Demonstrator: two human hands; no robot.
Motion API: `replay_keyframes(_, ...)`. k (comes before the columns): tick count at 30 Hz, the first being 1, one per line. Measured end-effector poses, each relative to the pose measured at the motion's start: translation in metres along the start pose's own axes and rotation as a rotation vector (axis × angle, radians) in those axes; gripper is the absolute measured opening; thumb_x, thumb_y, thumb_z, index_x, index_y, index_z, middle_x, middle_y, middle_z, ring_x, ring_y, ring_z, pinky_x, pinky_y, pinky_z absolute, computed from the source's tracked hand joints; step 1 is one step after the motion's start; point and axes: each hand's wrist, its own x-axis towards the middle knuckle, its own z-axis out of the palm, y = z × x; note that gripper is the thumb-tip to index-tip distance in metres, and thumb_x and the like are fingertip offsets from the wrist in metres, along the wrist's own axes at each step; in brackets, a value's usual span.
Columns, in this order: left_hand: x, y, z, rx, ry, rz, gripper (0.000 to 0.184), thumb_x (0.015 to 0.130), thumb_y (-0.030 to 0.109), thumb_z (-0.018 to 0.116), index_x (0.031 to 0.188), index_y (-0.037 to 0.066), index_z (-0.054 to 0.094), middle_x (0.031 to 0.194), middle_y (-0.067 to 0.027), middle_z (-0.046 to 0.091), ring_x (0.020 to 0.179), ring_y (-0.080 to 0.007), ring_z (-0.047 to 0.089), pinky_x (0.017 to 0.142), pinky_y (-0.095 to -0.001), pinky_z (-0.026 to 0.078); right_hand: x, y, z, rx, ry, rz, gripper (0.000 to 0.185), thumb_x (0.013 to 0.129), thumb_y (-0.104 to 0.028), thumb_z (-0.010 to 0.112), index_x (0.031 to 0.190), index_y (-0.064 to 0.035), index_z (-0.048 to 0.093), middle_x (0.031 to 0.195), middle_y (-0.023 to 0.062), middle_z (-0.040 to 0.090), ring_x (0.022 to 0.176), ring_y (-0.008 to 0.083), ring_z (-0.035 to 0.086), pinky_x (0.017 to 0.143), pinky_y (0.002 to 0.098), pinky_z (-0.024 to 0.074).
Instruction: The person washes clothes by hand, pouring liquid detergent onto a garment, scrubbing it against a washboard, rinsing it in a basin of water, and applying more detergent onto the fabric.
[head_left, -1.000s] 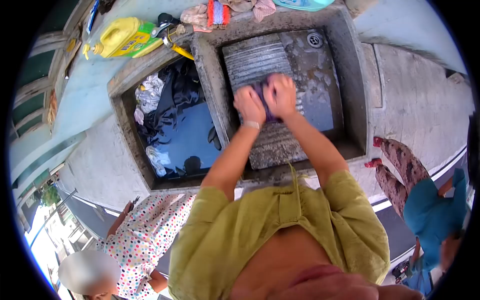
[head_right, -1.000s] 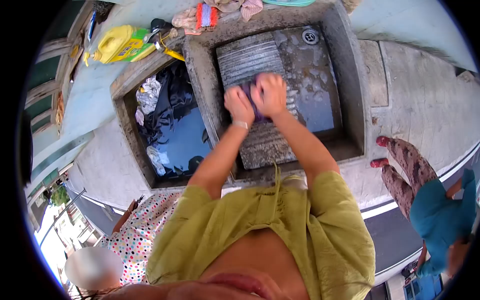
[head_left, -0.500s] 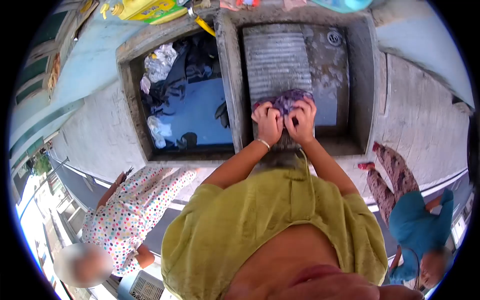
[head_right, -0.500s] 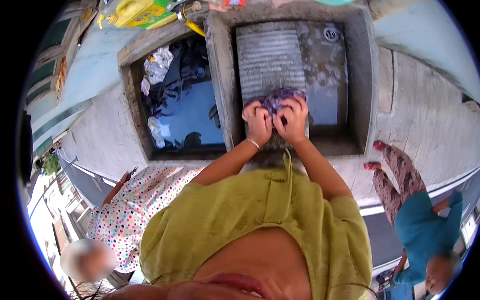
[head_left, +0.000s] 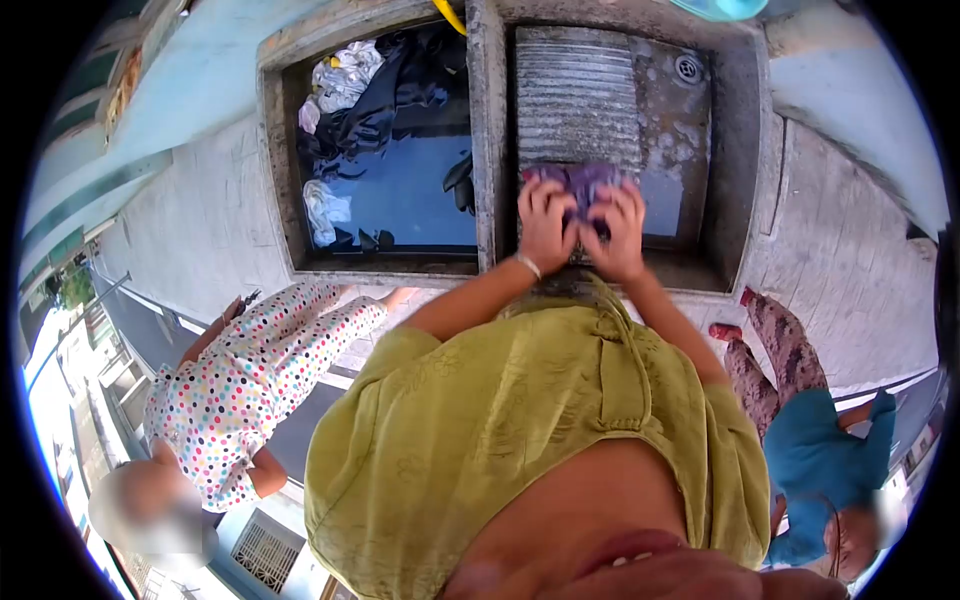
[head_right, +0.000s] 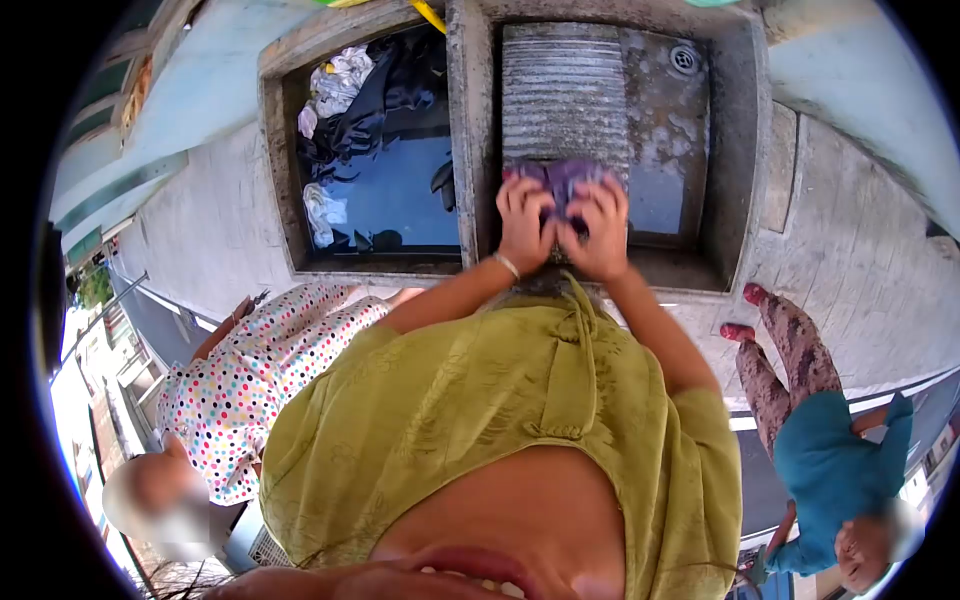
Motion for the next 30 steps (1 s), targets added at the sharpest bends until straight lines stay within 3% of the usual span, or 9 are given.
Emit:
replay_keyframes(5,0.053,-0.035,0.048,0.002,0.179,0.046,0.018,0.076,0.019,0.052,0.091,0.009,0.052,0.101,-0.0157,0.050,0.104,-0.0373,0.043,0.089,-0.0504,0.028,0.048,0.070,0.049,0.071,0.258,0.028,0.013,0.071,-0.016,0.064,0.073,-0.0070,0.054,0.091,0.0121,0.058,0.092,0.0336,0.053,0.087,0.0450,0.0386)
replay_keyframes(8,0.154,-0.067,0.045,0.058,-0.176,-0.041,0.016,0.083,0.018,0.044,0.088,0.008,0.055,0.088,-0.0177,0.058,0.088,-0.0362,0.054,0.075,-0.0465,0.041,0.117,0.107,0.063,-0.032,0.219,0.325,0.015,0.077,-0.019,0.059,0.076,-0.0039,0.057,0.086,0.0144,0.061,0.083,0.0359,0.057,0.079,0.0414,0.0431)
replay_keyframes(10,0.191,-0.083,0.054,-0.016,-0.213,0.004,0.019,0.085,0.025,0.047,0.087,0.008,0.056,0.090,-0.0158,0.059,0.089,-0.0346,0.055,0.072,-0.0498,0.043,0.122,0.114,0.054,-0.074,0.212,0.353,0.017,0.079,-0.021,0.058,0.080,-0.0036,0.059,0.085,0.0146,0.061,0.081,0.0363,0.057,0.077,0.0408,0.0439)
replay_keyframes(12,0.150,-0.061,0.069,0.185,0.022,-0.108,0.020,0.084,0.027,0.050,0.094,0.010,0.058,0.099,-0.0149,0.057,0.099,-0.0377,0.050,0.081,-0.0521,0.040,0.100,0.114,0.071,-0.675,0.363,0.293,0.021,0.081,-0.024,0.055,0.090,-0.0054,0.060,0.091,0.0141,0.061,0.086,0.0347,0.057,0.079,0.0404,0.0427)
replay_keyframes(14,0.114,-0.052,0.055,0.088,0.049,-0.056,0.026,0.080,0.024,0.056,0.102,0.009,0.057,0.105,-0.0203,0.052,0.105,-0.0423,0.043,0.095,-0.0516,0.032,0.084,0.098,0.034,0.148,-0.034,0.284,0.025,0.081,-0.024,0.055,0.099,-0.0065,0.058,0.104,0.0138,0.059,0.098,0.0347,0.053,0.088,0.0433,0.0378)
replay_keyframes(17,0.021,-0.006,0.006,-0.030,0.079,0.065,0.030,0.073,0.014,0.060,0.102,0.009,0.053,0.121,-0.0217,0.038,0.117,-0.0473,0.032,0.099,-0.0539,0.026,0.018,0.014,0.005,0.057,0.055,-0.008,0.019,0.073,-0.013,0.063,0.089,-0.0056,0.056,0.102,0.0172,0.055,0.102,0.0352,0.048,0.097,0.0486,0.0301)
replay_keyframes(21,-0.007,0.007,0.027,0.114,0.092,-0.048,0.023,0.070,0.014,0.060,0.092,0.010,0.055,0.118,-0.0183,0.040,0.117,-0.0442,0.031,0.095,-0.0527,0.027,-0.007,0.024,0.037,-0.091,0.173,0.032,0.010,0.072,-0.013,0.061,0.076,-0.0075,0.055,0.091,0.0130,0.053,0.098,0.0338,0.049,0.092,0.0474,0.0335)
replay_keyframes(27,0.146,-0.050,0.046,0.017,0.056,-0.097,0.009,0.068,0.016,0.058,0.077,0.015,0.060,0.092,-0.0035,0.059,0.099,-0.0272,0.049,0.078,-0.0439,0.034,0.114,0.102,0.051,0.169,0.199,0.637,0.023,0.078,-0.017,0.059,0.066,0.0029,0.055,0.057,0.0102,0.055,0.056,0.0218,0.055,0.057,0.0326,0.0451)
replay_keyframes(30,0.160,-0.016,0.014,0.072,0.087,0.087,0.007,0.067,0.014,0.058,0.072,0.017,0.060,0.087,0.0008,0.060,0.095,-0.0256,0.051,0.075,-0.0409,0.036,0.115,0.087,0.030,0.387,0.377,0.641,0.021,0.082,-0.016,0.061,0.068,0.0003,0.055,0.064,0.0010,0.058,0.063,0.0074,0.049,0.059,0.0234,0.0426)
